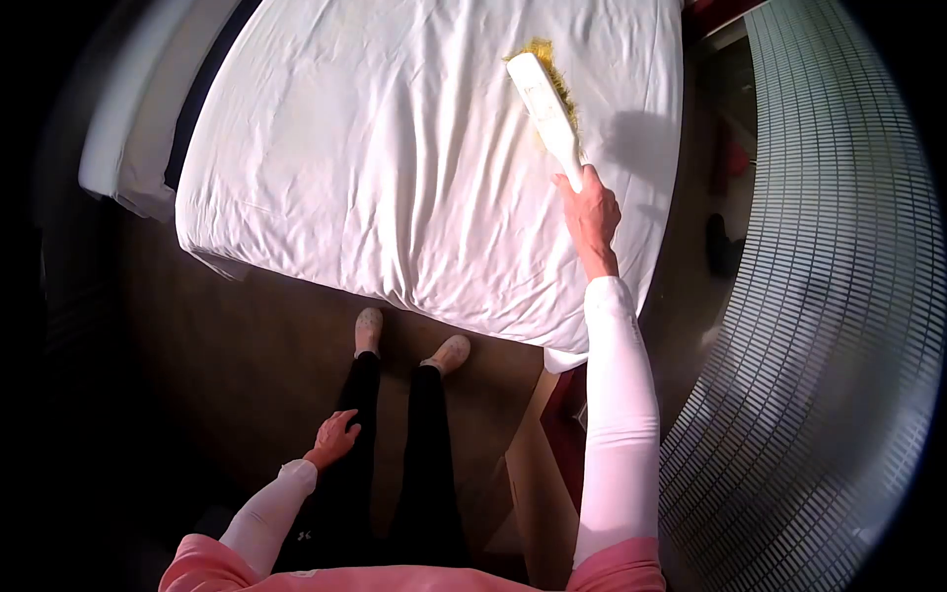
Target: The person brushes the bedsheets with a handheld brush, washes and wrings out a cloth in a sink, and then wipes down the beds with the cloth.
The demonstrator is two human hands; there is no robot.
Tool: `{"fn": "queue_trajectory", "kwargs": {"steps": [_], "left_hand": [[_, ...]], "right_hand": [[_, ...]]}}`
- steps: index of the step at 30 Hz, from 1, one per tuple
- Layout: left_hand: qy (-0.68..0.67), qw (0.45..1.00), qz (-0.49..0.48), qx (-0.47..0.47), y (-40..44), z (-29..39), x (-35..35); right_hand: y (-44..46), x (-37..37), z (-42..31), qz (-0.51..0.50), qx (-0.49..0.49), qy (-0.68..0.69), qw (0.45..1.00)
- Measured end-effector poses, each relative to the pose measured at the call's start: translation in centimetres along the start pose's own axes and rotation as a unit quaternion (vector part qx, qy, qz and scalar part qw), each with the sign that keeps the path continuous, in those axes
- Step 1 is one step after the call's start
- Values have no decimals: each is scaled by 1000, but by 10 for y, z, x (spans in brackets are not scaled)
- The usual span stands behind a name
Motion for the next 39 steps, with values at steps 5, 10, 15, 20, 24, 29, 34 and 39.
{"fn": "queue_trajectory", "kwargs": {"steps": [5,10,15,20,24,29,34,39], "left_hand": [[-95,989,69,-85,-31,-36,19],[-71,981,-43,-176,-86,-67,81],[-168,956,-51,-235,-148,-127,100],[-234,923,-33,-305,-191,-145,115],[-233,925,6,-299,-204,-155,119],[-263,912,34,-314,-202,-163,115],[-315,901,40,-294,-200,-173,113],[-363,880,64,-298,-194,-175,106]], "right_hand": [[13,68,-99,-4,30,44,999],[-285,167,-266,-230,-395,29,889],[-318,135,-290,-262,-357,196,875],[-130,112,-220,-78,-9,354,932],[-37,145,-234,-39,258,456,851],[-209,218,-496,-366,-155,209,894],[-436,324,-520,-464,-483,-100,736],[-449,264,-461,-459,-447,78,764]]}}
Point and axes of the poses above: each hand's wrist, its own y-axis towards the middle knuckle, its own x-axis out of the palm, z = x × y, the point moved 6 cm from there along y, towards the middle knuckle, and after that the axes turned 15 degrees about -y, right-handed, at the moved point
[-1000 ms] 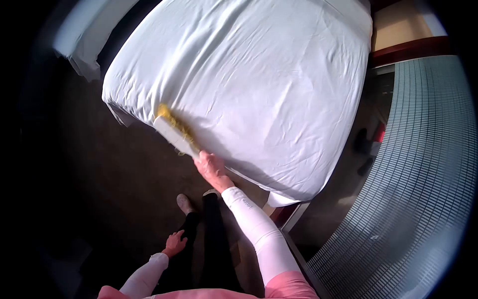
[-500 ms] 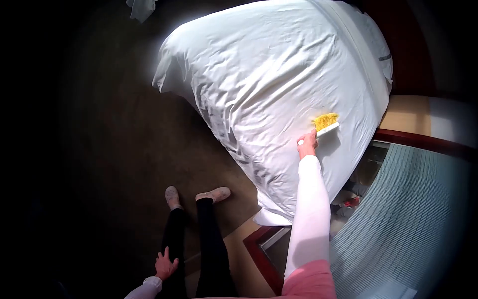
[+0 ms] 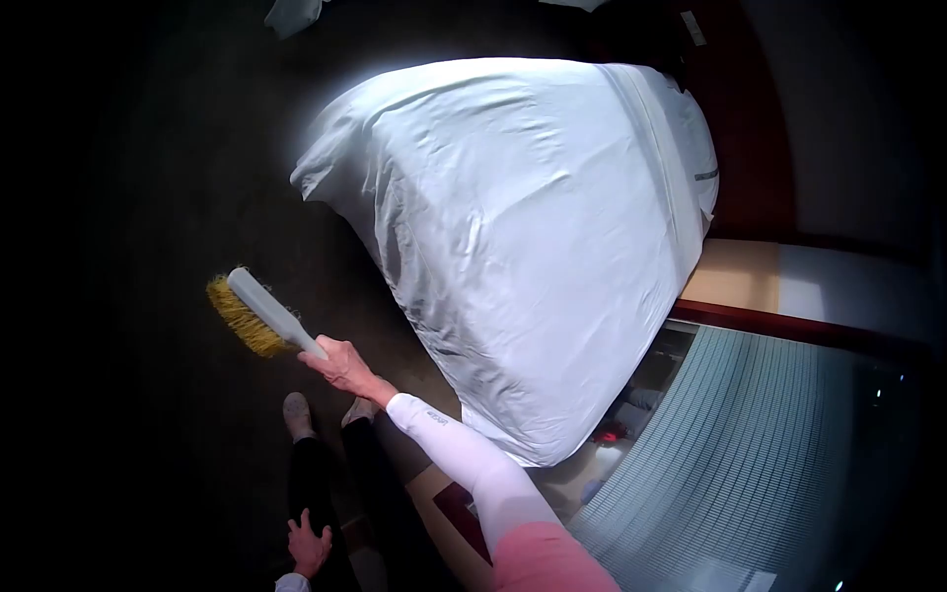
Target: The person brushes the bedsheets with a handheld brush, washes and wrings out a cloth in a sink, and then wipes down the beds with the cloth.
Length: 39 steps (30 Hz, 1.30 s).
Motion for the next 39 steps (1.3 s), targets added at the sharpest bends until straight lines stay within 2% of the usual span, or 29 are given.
{"fn": "queue_trajectory", "kwargs": {"steps": [2,3,4,5,7,8,10,11,12,13,14,15,16,17,18,19,20,22,23,25,27,29,31,33,34,35,37,38,39], "left_hand": [[-10,1000,9,2,4,6,6],[-11,1000,13,1,5,10,8],[-13,1000,17,-3,4,13,9],[-14,1000,20,-7,4,16,11],[-38,999,17,-26,6,27,14],[-41,999,20,-25,4,33,18],[-47,998,37,-25,10,47,22],[-50,997,44,-32,10,53,24],[-51,997,50,-40,9,58,26],[-63,996,55,-45,8,62,28],[-73,995,57,-48,7,68,30],[-83,994,59,-50,7,72,33],[-77,993,69,-62,8,73,41],[-77,992,68,-69,11,75,45],[-77,992,67,-76,13,83,46],[-74,992,64,-82,12,89,44],[-81,991,64,-82,12,95,42],[-105,989,62,-79,6,92,40],[-134,985,65,-85,7,93,40],[-181,977,83,-77,8,85,43],[-204,973,66,-85,-2,75,46],[-189,976,68,-87,2,70,50],[-149,983,65,-81,5,70,50],[-129,986,68,-82,6,64,50],[-133,986,69,-77,7,62,49],[-136,986,67,-71,8,58,48],[-138,987,63,-54,8,47,48],[-141,986,68,-49,8,44,46],[-141,987,70,-41,5,43,45]], "right_hand": [[-28,-73,26,94,56,36,993],[-40,-114,40,111,150,163,969],[-51,-163,67,230,187,153,943],[-57,-212,95,347,215,169,897],[-67,-297,162,484,234,224,813],[-73,-333,198,571,307,212,731],[-78,-381,266,572,483,222,624],[-66,-394,264,506,478,269,665],[-39,-401,272,506,470,312,653],[-2,-405,282,527,457,278,660],[42,-384,207,508,465,217,692],[91,-365,176,446,367,183,796],[123,-339,133,317,301,68,897],[152,-309,85,213,196,-43,956],[156,-282,35,248,-22,-294,923],[151,-244,28,112,4,-370,922],[133,-196,47,-43,-15,-484,874],[69,-117,87,-162,-50,-522,836],[42,-96,97,-206,11,-485,850],[5,-82,80,-182,74,-387,901],[2,-104,42,4,-23,-279,960],[20,-142,12,191,-110,-291,931],[41,-168,32,264,0,-270,926],[56,-159,106,176,165,-362,901],[46,-131,151,137,89,-457,874],[17,-98,191,50,172,-410,894],[-31,-56,194,23,200,-317,927],[-60,-42,168,-49,267,-237,933],[-97,-25,186,-93,220,-302,923]]}}
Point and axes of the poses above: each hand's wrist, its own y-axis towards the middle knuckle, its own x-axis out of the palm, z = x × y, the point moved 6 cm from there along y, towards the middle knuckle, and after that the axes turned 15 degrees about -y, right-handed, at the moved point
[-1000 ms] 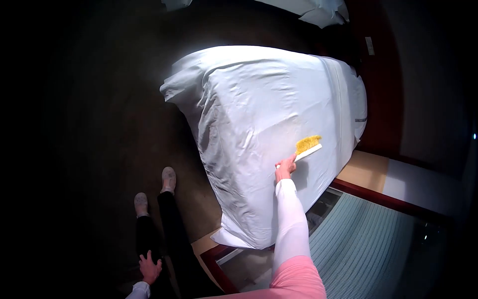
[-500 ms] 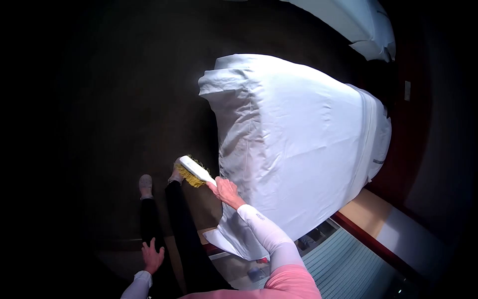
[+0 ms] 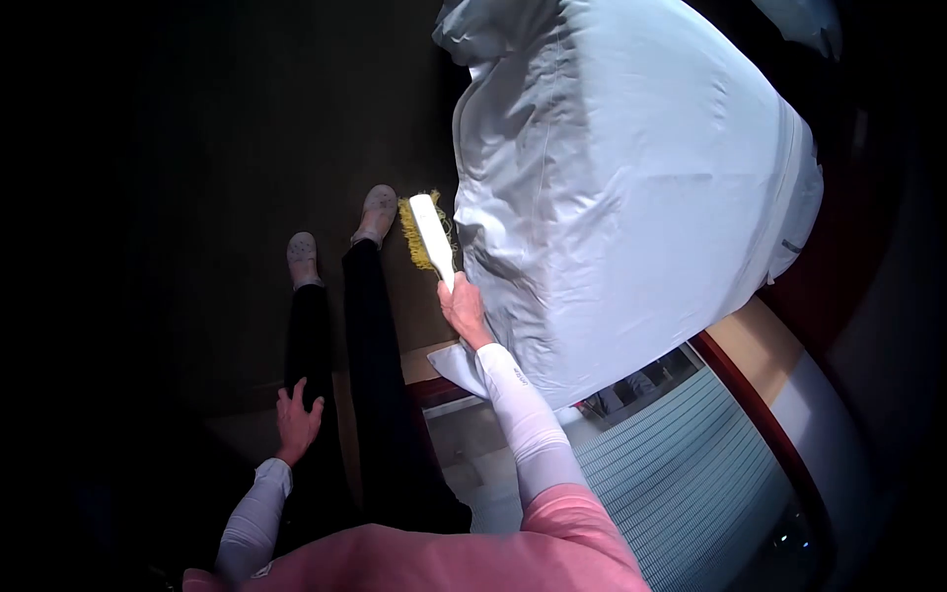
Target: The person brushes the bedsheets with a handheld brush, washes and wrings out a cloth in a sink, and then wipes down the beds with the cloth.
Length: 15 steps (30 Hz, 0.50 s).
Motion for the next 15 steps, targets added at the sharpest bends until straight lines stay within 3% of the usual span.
{"fn": "queue_trajectory", "kwargs": {"steps": [1,3,6,8,9,10,12,14,15], "left_hand": [[9,1000,-10,2,-4,-3,-1],[17,1000,-11,13,2,-5,-4],[57,998,-12,13,4,-15,-2],[86,996,-22,23,6,-11,-4],[101,994,-27,29,8,-10,-6],[102,994,-31,29,7,-10,-8],[103,994,-34,30,6,-8,-14],[92,993,-72,4,3,-6,-19],[84,993,-79,1,-2,-8,-21]], "right_hand": [[-37,-2,-2,-42,4,-36,998],[-93,-6,22,-2,-33,-50,998],[-144,-44,78,221,-73,13,972],[-151,-45,132,262,41,75,961],[-143,-31,159,240,130,112,955],[-136,-4,171,130,140,16,981],[-130,63,194,-96,139,-169,971],[-156,148,197,-298,99,-204,927],[-177,165,184,-317,70,-183,928]]}}
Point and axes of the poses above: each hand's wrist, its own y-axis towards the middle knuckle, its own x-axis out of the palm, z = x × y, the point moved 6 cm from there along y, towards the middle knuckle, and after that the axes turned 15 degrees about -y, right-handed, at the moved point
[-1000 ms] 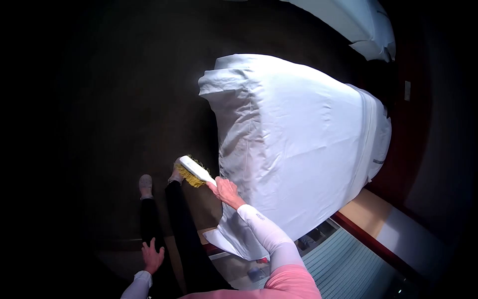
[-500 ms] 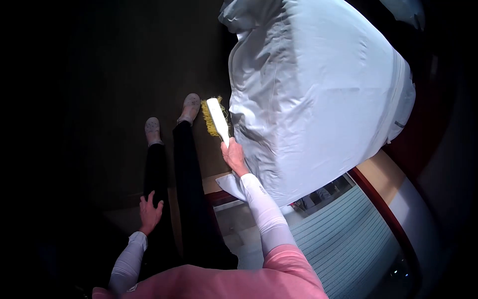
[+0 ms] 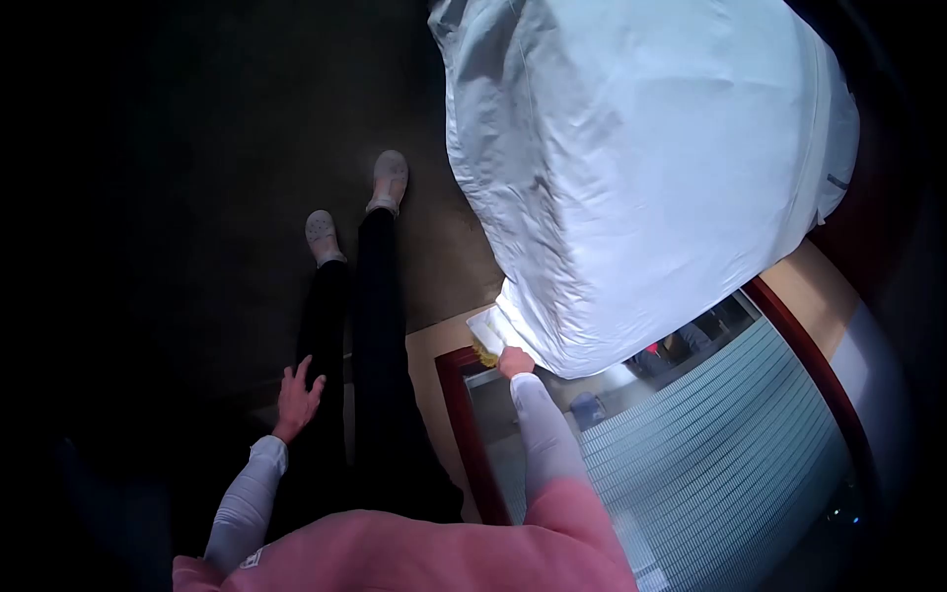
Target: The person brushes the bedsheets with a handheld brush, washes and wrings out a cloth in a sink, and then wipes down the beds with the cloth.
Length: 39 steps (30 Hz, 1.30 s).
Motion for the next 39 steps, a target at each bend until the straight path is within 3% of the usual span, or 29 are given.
{"fn": "queue_trajectory", "kwargs": {"steps": [3,5,8,10,13,16,17,19,22,27,29,31,33,35,38,39], "left_hand": [[-13,999,-37,-28,-21,-2,-8],[-5,998,-59,-35,-35,-1,-17],[35,985,-127,-108,-64,19,-38],[66,980,-159,-104,-65,22,-44],[139,966,-217,-3,-31,21,-46],[183,959,-213,47,-34,62,-65],[215,935,-260,113,-56,91,-78],[75,991,-113,-12,-104,125,-116],[-19,999,-38,-18,-129,136,-158],[-221,974,45,11,-141,100,-213],[-342,938,42,31,-130,75,-232],[-469,879,41,75,-128,53,-261],[-558,824,81,47,-198,58,-317],[-616,766,77,165,-147,-5,-321],[-728,674,41,113,-119,-43,-329],[-727,683,44,52,-125,-49,-331]], "right_hand": [[-80,8,-39,21,-71,94,993],[-137,-19,-38,109,-89,188,972],[-200,-49,-6,182,-49,326,926],[-198,-39,20,222,19,347,911],[-213,-60,40,249,68,407,876],[-224,-109,44,289,45,424,857],[-228,-130,46,304,30,421,854],[-233,-177,41,330,-8,391,859],[-240,-260,22,347,-40,309,885],[-273,-393,-40,459,-153,199,852],[-297,-443,-74,426,-173,192,867],[-295,-488,-110,466,-182,130,856],[-342,-524,-158,378,-184,202,884],[-295,-559,-191,406,-198,175,875],[-341,-619,-282,393,-206,122,888],[-345,-638,-308,391,-216,103,889]]}}
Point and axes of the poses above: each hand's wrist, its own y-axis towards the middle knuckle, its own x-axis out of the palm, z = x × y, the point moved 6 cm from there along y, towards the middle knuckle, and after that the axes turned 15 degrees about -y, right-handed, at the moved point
